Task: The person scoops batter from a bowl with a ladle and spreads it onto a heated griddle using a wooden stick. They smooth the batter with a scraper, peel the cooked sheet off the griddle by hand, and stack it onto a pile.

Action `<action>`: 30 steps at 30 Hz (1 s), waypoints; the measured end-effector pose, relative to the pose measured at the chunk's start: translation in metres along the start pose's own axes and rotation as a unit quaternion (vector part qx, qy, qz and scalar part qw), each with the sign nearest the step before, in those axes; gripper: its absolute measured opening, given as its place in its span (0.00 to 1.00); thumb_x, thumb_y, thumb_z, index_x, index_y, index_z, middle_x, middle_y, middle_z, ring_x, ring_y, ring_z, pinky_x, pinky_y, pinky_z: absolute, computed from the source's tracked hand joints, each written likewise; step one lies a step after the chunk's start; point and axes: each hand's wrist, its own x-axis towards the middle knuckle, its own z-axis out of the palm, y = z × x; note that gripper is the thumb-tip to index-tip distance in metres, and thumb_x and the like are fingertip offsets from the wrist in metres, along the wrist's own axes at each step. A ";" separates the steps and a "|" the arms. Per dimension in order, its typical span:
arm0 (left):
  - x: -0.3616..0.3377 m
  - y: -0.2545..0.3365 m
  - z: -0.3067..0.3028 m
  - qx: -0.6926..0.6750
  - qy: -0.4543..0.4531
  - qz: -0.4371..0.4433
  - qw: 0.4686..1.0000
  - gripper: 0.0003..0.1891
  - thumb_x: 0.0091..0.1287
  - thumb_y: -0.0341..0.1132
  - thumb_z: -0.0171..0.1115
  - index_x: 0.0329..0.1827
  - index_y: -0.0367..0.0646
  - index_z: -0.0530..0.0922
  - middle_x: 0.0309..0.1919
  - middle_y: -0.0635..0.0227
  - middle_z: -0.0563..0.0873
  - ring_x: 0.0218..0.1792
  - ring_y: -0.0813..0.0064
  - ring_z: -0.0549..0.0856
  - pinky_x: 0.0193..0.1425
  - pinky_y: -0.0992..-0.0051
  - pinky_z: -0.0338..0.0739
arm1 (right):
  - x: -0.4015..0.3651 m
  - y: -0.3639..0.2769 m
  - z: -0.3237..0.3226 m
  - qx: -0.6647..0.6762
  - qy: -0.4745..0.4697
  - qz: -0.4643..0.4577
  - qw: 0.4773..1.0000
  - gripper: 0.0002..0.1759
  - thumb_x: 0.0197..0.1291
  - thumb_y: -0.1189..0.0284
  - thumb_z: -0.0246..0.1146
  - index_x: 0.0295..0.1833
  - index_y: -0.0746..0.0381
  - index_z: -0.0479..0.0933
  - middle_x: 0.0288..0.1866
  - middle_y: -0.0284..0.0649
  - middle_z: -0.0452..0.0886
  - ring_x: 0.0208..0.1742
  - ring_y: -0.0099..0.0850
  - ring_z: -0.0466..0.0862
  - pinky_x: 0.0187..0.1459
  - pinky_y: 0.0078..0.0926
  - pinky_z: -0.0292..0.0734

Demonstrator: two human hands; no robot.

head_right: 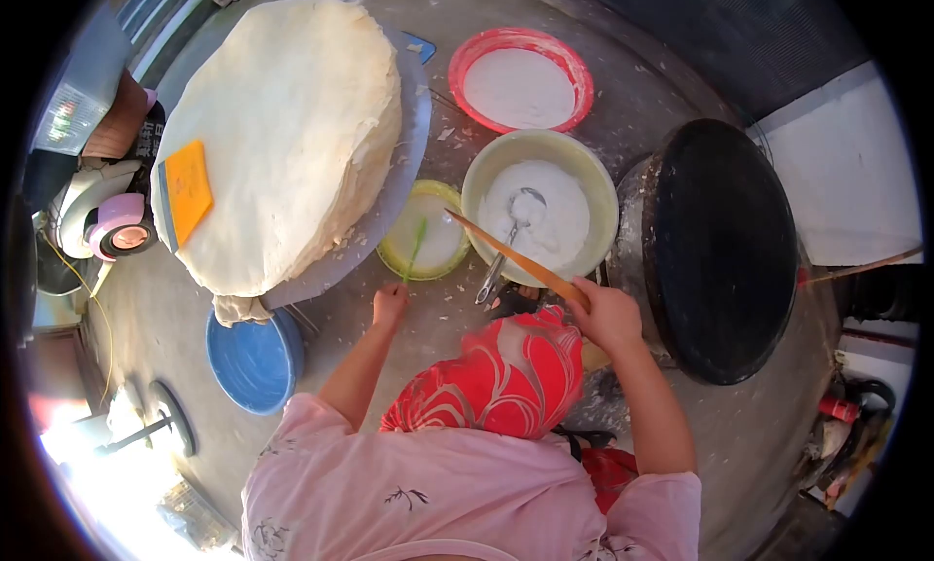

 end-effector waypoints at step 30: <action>-0.063 0.209 -0.002 0.016 -0.260 0.149 0.954 0.11 0.62 0.32 0.49 0.39 0.34 0.76 0.18 0.66 0.77 0.18 0.77 0.76 0.23 0.76 0.70 | -0.152 0.092 0.027 0.557 0.091 0.264 0.782 0.08 0.56 0.74 0.61 0.39 0.63 0.72 0.27 0.26 0.74 0.26 0.11 0.69 0.27 0.08 0.63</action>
